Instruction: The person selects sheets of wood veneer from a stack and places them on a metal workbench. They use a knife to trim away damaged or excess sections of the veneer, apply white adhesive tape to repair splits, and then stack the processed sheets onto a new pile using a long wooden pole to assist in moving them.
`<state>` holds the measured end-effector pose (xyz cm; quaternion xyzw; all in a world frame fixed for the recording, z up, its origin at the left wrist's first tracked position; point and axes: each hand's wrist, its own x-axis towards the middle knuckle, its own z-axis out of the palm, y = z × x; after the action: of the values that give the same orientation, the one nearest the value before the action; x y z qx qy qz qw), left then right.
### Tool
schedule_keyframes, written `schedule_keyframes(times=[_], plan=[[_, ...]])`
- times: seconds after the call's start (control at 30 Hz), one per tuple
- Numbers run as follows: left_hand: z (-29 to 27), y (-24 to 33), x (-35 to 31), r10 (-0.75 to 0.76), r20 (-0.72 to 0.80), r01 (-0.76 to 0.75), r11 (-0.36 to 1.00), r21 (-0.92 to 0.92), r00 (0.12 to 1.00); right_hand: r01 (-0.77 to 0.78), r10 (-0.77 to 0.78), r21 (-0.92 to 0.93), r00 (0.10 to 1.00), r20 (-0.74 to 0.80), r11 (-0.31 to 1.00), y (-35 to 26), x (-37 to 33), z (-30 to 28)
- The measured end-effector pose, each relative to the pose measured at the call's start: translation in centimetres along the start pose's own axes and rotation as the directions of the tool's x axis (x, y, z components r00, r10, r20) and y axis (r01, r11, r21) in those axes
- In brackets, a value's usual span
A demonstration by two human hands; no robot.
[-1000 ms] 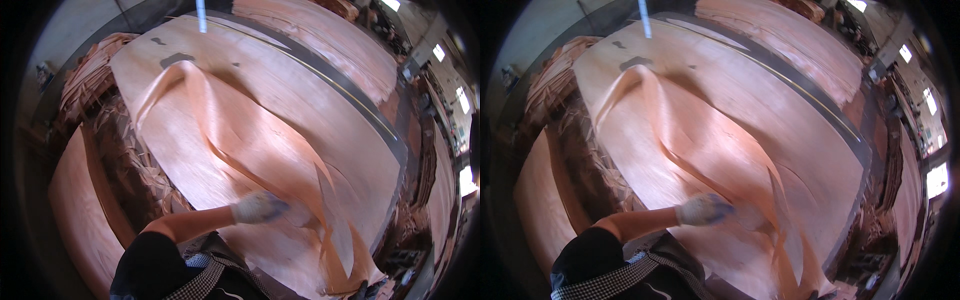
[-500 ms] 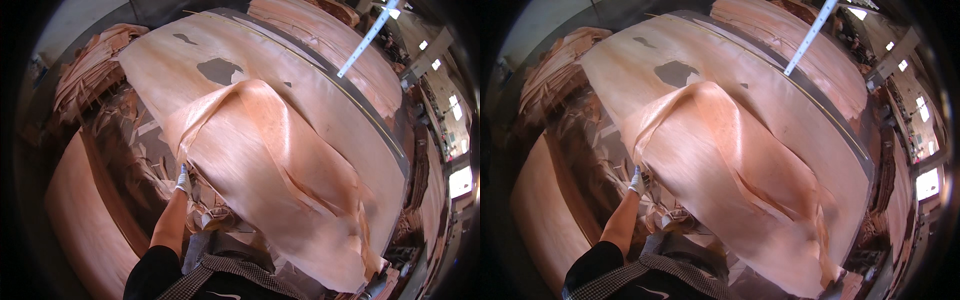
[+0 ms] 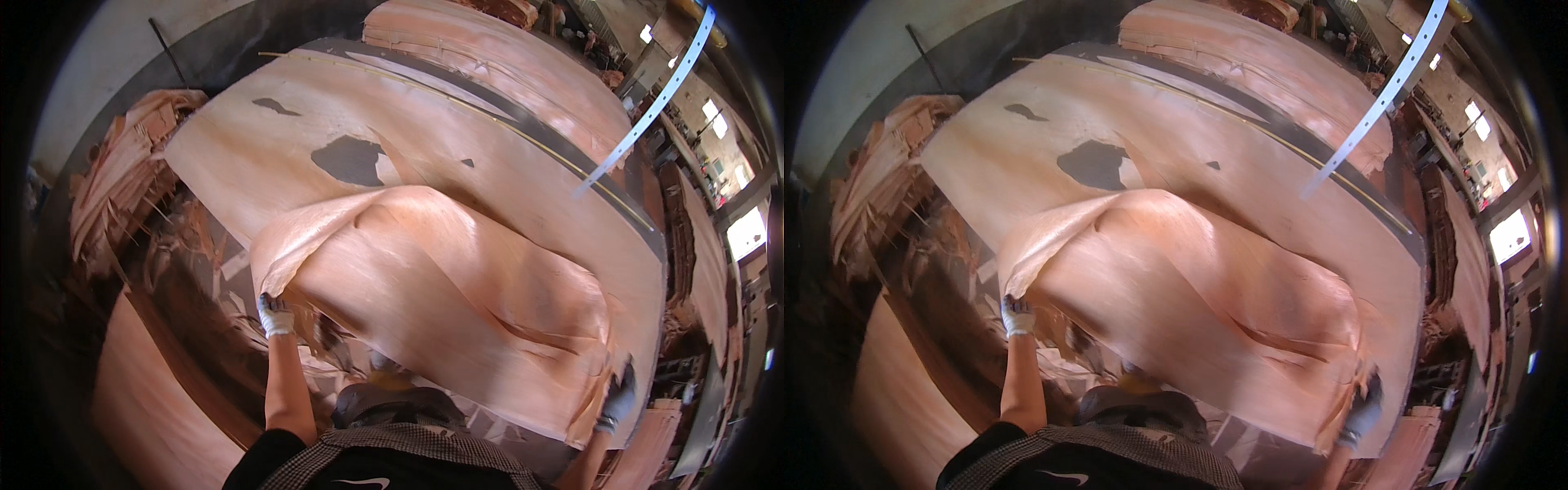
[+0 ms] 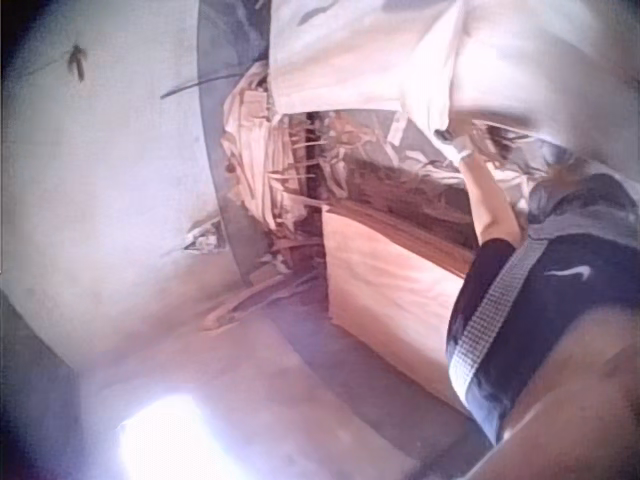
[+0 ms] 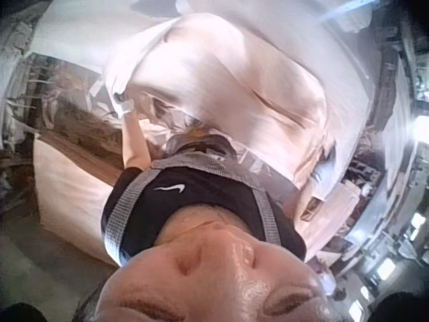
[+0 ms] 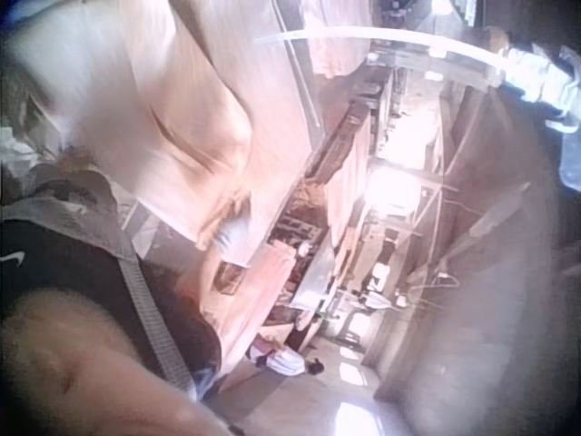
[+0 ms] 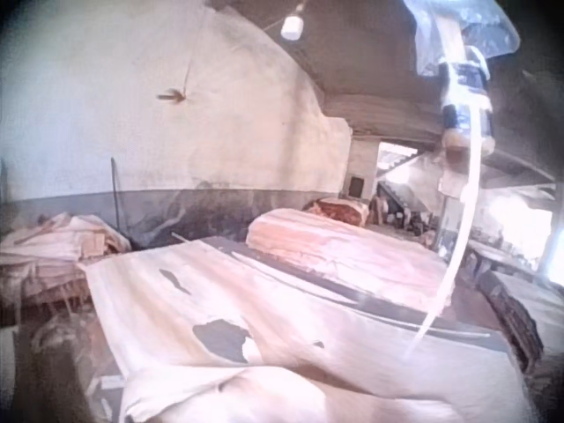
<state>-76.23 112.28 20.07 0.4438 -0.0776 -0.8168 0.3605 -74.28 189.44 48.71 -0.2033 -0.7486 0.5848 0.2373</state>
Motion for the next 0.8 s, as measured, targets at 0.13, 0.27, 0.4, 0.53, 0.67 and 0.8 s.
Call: schedule_keyframes(times=[0.13, 0.27, 0.4, 0.53, 0.67, 0.8], plan=[[2.6, 8.9, -2.0, 0.022, 0.373, 0.001, 0.998, -0.062, 0.927, 0.575, -0.311, -0.501, 0.799, 0.514, 0.647, -0.2, -1.6, 23.8], [9.9, 17.4, -6.4, 0.123, 0.529, -0.138, 0.99, -0.012, 0.84, 0.608, -0.291, -0.341, 0.706, 0.646, 0.717, -0.7, 0.3, 38.5], [14.1, 30.2, -3.7, 0.252, 0.695, -0.317, 0.948, -0.036, 0.674, 0.554, -0.191, -0.29, 0.653, 0.733, 0.78, -0.9, 1.1, 45.3], [18.6, 40.3, -1.8, 0.265, 0.708, -0.322, 0.945, -0.056, 0.654, 0.39, 0.255, -0.525, 0.563, 0.786, 0.757, 0.9, -0.6, 47.5], [24.0, 52.2, 1.5, 0.032, 0.937, -0.424, 0.897, 0.127, 0.348, 0.15, 0.493, -0.568, 0.352, 0.796, 0.809, -2.9, -7.9, 50.8], [32.3, 50.5, 0.0, 0.333, 0.806, -0.6, 0.799, 0.034, 0.489, 0.087, 0.56, -0.634, 0.389, 0.732, 0.768, -2.9, -10.8, 50.9]])
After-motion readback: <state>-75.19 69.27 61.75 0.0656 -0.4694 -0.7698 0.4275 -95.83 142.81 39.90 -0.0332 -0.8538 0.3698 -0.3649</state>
